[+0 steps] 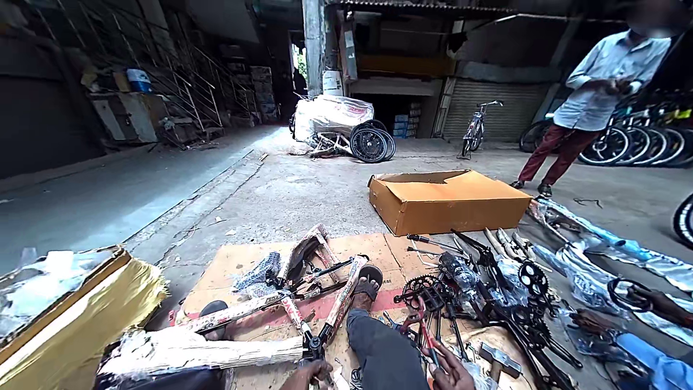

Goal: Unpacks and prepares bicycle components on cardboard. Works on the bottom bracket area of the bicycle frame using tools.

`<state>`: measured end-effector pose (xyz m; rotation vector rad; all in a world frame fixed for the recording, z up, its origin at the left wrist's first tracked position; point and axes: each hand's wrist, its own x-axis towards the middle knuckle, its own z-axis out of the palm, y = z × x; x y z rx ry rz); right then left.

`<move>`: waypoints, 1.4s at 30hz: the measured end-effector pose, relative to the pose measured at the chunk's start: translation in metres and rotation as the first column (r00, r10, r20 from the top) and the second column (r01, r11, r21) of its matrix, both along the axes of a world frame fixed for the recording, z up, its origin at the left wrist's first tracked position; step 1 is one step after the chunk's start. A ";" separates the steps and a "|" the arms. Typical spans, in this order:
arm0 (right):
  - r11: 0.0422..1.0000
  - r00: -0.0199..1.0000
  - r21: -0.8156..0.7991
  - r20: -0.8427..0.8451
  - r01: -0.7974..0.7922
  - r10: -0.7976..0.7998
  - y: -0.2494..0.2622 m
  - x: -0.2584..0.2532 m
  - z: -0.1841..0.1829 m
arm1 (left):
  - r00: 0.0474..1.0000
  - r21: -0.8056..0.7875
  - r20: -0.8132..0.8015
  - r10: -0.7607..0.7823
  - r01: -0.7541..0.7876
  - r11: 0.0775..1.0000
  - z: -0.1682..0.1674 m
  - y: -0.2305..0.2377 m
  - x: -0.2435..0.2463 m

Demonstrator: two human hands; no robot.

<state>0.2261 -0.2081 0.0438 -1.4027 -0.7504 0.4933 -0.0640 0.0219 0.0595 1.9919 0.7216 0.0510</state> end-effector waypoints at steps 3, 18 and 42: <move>0.990 0.994 0.123 0.097 -0.065 0.053 -0.007 0.004 0.085 | 0.969 0.082 0.246 0.023 -0.045 0.996 0.052 0.003 0.027; 0.828 0.779 -0.279 0.289 -0.487 0.556 0.111 -0.071 0.083 | 0.773 -0.470 0.459 0.439 -0.208 0.858 0.094 0.025 0.032; 0.505 0.574 -0.434 -0.803 -0.746 0.158 0.132 -0.150 -0.064 | 0.649 -0.783 -0.078 0.757 -0.510 0.356 -0.102 0.009 0.041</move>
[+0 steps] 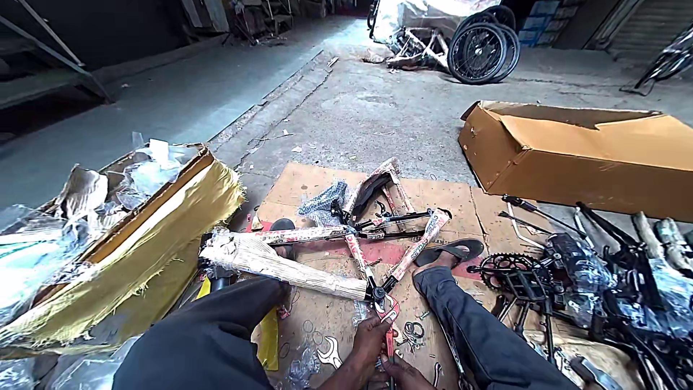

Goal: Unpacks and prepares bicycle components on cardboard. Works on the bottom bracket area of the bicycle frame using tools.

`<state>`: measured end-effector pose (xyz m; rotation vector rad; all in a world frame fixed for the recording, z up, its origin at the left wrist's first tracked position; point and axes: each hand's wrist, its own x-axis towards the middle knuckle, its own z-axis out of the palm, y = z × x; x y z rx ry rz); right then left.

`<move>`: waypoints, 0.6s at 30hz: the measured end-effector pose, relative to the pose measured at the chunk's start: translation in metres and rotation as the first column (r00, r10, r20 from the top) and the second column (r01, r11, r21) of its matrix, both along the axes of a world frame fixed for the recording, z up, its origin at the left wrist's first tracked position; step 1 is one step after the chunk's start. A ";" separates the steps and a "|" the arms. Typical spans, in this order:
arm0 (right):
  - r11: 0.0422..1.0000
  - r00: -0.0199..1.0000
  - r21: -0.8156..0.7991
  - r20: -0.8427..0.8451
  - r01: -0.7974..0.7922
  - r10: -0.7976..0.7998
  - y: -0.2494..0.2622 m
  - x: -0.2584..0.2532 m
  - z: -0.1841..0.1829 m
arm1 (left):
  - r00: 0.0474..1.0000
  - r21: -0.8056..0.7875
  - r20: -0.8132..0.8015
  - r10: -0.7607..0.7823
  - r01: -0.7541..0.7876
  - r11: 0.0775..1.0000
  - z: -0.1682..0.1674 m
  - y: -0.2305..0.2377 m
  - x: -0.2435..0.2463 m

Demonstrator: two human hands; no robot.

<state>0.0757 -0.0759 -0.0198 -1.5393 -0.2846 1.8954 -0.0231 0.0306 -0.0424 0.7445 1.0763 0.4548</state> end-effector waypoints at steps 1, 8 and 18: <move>0.998 0.998 -0.068 -0.062 -0.002 -0.002 0.002 0.000 -0.005 | 1.000 -0.043 -0.013 -0.020 0.019 0.999 -0.003 0.005 0.001; 0.994 0.960 -0.108 -0.279 -0.014 -0.017 0.029 0.004 -0.050 | 0.999 -0.178 -0.029 0.030 -0.035 0.983 -0.018 0.041 0.020; 0.999 0.882 -0.034 -0.470 0.019 -0.033 0.031 0.019 -0.072 | 0.990 -0.192 0.142 -0.009 0.037 0.981 -0.034 0.049 0.006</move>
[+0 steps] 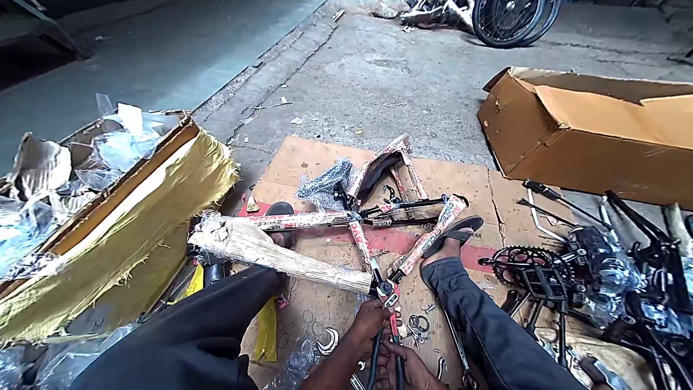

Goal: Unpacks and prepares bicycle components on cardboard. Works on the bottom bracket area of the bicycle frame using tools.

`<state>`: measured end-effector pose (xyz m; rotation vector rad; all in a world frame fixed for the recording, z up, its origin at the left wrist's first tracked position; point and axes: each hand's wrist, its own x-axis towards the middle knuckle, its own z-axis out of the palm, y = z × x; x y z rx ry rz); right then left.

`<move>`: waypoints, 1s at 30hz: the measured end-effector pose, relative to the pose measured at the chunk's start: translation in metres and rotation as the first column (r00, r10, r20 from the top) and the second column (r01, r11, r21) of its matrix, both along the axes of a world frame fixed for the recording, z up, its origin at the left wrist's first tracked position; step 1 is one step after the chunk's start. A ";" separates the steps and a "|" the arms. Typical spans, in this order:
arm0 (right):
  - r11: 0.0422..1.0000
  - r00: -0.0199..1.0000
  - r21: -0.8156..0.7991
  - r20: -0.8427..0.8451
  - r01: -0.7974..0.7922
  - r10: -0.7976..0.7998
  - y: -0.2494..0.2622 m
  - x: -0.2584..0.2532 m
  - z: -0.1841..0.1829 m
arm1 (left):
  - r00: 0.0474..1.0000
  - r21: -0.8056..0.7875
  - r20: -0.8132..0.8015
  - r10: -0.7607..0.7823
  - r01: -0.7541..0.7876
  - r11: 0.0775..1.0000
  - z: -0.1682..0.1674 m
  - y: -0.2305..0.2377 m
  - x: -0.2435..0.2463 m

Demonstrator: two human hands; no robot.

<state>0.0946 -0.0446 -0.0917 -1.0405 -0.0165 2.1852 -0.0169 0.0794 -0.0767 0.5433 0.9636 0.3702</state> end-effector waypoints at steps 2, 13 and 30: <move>0.999 0.998 0.015 -0.050 0.029 -0.028 0.000 0.003 -0.002 | 1.000 -0.012 0.000 0.022 -0.022 1.000 0.000 -0.001 0.002; 0.963 0.963 -0.006 -0.013 -0.269 0.269 0.013 0.051 0.006 | 0.996 0.026 -0.024 -0.090 0.091 0.996 0.001 -0.002 0.001; 0.950 0.947 0.093 -0.096 -0.298 0.307 0.014 0.057 -0.003 | 0.964 0.012 -0.051 -0.262 0.263 0.965 0.007 0.015 -0.012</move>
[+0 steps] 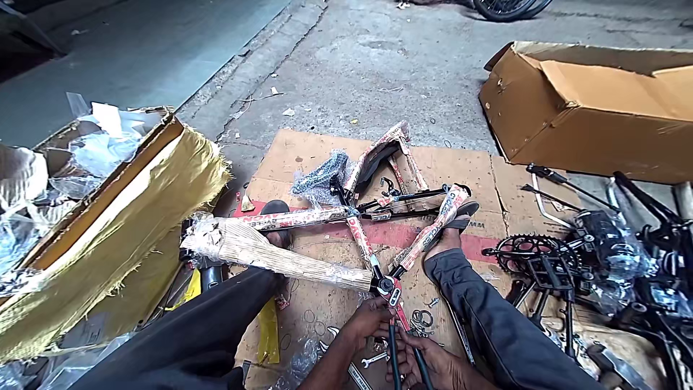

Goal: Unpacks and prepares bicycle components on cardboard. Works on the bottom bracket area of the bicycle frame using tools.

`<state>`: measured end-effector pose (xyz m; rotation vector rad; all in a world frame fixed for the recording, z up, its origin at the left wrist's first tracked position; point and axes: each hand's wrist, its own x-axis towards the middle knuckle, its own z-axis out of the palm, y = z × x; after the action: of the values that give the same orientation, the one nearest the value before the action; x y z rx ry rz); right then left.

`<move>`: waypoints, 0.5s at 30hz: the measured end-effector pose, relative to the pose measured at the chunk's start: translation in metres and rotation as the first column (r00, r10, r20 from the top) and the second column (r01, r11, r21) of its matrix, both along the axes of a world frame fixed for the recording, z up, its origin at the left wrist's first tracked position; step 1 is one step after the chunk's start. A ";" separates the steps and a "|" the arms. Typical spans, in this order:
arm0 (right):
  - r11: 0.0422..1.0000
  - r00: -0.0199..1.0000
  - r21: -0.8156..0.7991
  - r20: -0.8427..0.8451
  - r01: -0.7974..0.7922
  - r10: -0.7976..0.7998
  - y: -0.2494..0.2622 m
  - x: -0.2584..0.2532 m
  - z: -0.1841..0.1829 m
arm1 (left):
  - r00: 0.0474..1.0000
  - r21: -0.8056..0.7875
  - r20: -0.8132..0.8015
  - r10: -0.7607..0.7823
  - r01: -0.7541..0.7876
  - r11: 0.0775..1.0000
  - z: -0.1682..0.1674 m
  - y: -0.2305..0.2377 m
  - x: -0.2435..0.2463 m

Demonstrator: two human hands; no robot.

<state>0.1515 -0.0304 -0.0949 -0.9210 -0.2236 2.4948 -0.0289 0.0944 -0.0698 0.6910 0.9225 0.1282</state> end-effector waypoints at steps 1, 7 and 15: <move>1.000 0.999 -0.003 0.029 0.030 -0.030 -0.001 -0.004 0.002 | 1.000 0.004 -0.005 0.000 0.000 1.000 0.000 0.000 0.001; 0.989 0.982 -0.027 0.127 0.147 -0.142 -0.006 -0.041 0.004 | 0.994 0.059 -0.074 -0.085 0.089 0.994 0.002 0.008 -0.005; 0.998 0.985 -0.064 0.170 -0.009 0.020 0.001 0.005 0.015 | 0.696 0.668 -0.703 0.146 0.576 0.472 0.026 0.064 -0.021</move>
<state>0.1566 -0.0298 -0.0794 -1.1655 -0.2084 2.4498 -0.0495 0.1585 -0.0436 1.9535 1.4811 0.0726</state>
